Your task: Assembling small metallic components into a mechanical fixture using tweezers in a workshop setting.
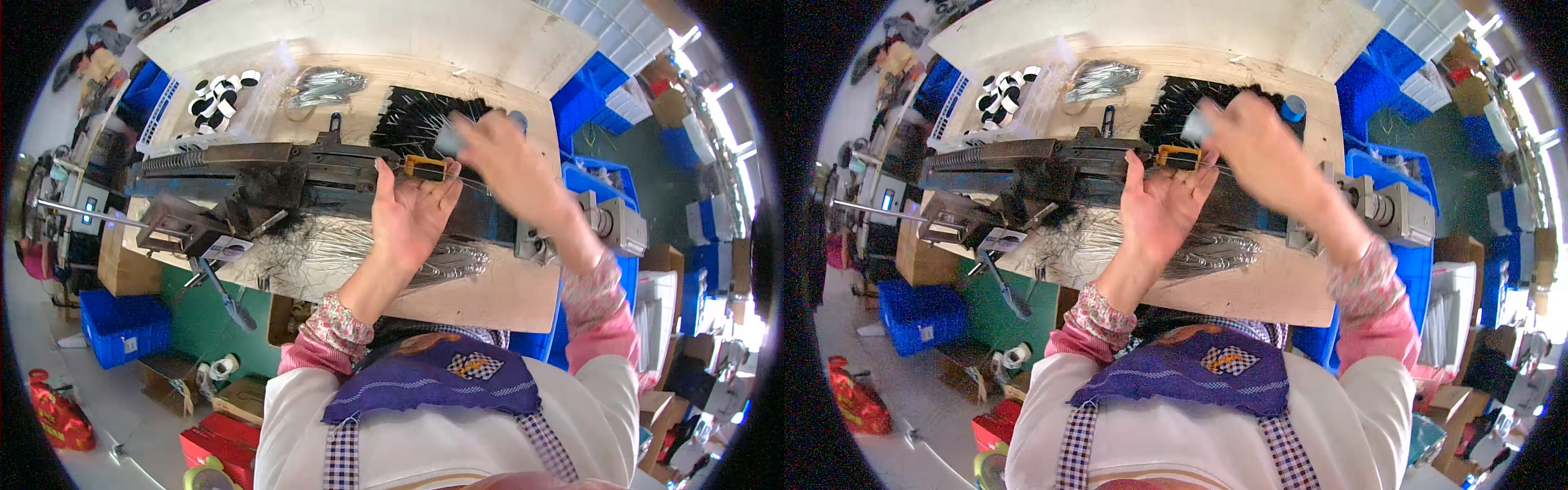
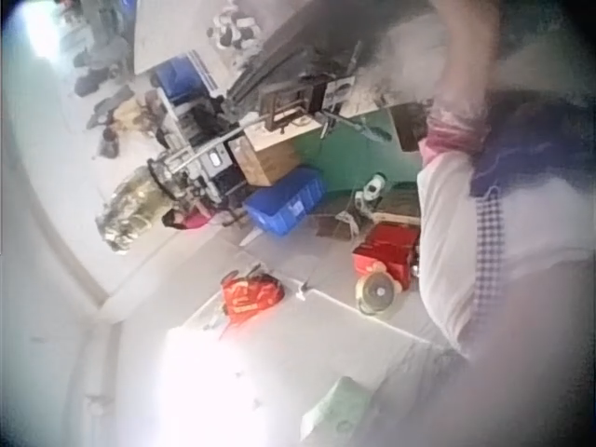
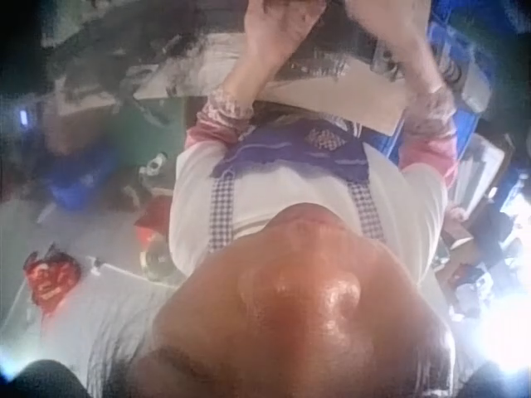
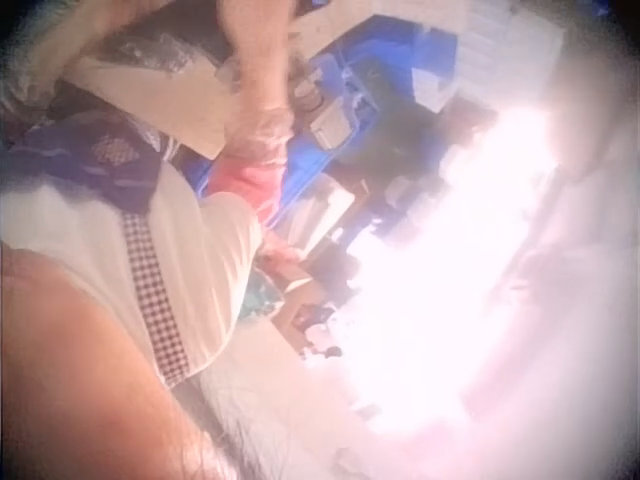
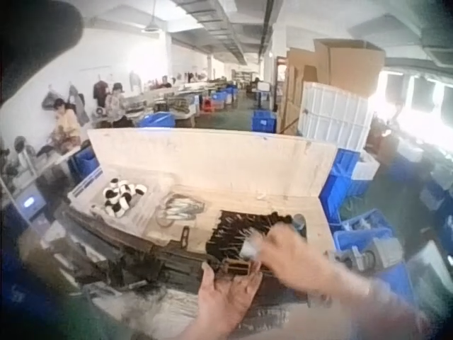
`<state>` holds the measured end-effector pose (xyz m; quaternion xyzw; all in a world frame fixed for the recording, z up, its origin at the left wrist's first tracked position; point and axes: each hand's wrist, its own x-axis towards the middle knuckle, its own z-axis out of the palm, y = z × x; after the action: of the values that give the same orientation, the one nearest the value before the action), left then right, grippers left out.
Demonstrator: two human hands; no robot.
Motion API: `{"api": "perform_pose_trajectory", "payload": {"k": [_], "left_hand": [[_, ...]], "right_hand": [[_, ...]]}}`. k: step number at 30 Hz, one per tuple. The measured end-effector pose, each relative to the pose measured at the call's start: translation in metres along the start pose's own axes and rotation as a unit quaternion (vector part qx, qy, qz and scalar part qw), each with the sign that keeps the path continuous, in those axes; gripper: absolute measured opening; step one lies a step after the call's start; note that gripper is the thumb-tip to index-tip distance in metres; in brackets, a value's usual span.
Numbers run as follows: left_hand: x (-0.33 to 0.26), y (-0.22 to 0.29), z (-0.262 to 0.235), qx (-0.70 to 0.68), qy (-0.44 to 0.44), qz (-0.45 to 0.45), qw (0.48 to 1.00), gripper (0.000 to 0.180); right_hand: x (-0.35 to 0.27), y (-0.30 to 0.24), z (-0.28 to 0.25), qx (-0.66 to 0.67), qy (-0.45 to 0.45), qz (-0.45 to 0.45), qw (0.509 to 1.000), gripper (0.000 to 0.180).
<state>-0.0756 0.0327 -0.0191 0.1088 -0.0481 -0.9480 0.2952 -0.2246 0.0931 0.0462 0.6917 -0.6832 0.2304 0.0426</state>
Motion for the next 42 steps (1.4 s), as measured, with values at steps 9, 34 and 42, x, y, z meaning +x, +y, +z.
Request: {"api": "perform_pose_trajectory", "payload": {"k": [9, 34, 42], "left_hand": [[-0.017, -0.004, -0.008, 0.04, -0.017, 0.051, 0.998, 0.069], [-0.02, 0.004, -0.004, 0.04, -0.001, 0.09, 0.995, 0.06], [-0.02, 0.013, 0.004, 0.101, 0.036, 0.04, 0.993, 0.054]], "right_hand": [[0.006, 0.01, 0.01, 0.146, 0.019, 0.0, 0.989, 0.013], [-0.006, -0.027, 0.005, -0.02, 0.048, -0.016, 0.999, 0.019], [-0.004, -0.04, 0.015, -0.131, -0.005, -0.097, 0.987, 0.015]]}}
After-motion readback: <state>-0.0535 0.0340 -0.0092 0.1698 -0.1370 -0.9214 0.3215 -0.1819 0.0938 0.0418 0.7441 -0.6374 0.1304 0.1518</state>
